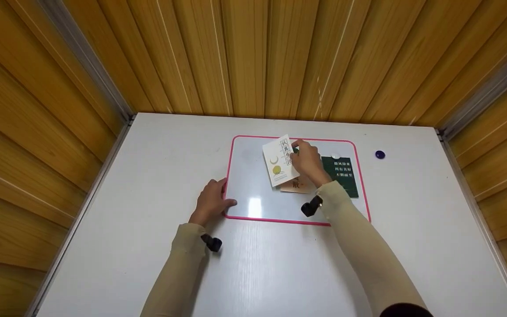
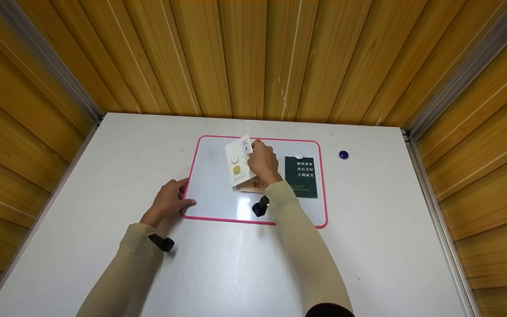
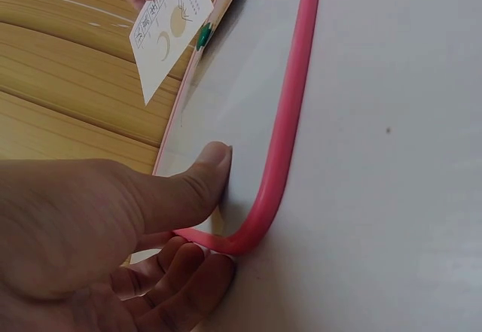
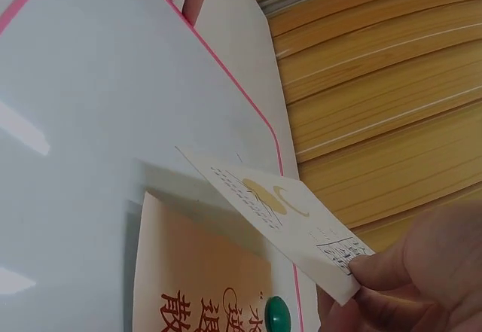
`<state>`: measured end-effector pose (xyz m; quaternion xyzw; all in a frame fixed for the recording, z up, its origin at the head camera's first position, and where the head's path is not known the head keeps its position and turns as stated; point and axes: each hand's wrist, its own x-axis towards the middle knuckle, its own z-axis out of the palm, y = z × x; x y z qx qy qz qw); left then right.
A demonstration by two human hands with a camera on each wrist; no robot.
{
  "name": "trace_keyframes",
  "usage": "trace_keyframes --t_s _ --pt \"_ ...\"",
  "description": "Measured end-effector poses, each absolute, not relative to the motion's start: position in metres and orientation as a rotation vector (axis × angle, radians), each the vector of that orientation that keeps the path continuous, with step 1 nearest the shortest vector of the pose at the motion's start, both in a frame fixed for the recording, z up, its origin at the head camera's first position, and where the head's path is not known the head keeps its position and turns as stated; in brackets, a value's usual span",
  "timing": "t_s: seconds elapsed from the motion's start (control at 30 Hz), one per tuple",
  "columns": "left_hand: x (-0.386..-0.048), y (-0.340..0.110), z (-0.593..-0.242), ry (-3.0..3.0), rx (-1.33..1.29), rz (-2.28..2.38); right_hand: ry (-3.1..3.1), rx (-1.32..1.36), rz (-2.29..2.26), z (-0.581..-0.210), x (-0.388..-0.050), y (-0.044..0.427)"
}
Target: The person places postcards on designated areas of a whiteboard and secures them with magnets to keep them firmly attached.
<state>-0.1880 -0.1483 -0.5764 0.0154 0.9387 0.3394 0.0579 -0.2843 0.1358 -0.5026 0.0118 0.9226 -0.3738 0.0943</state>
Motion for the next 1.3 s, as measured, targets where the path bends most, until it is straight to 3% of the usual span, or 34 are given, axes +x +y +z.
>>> trace_keyframes --t_s 1.3 --pt "-0.191 -0.145 -0.579 2.830 -0.020 1.026 2.757 -0.022 -1.263 -0.526 -0.281 0.080"
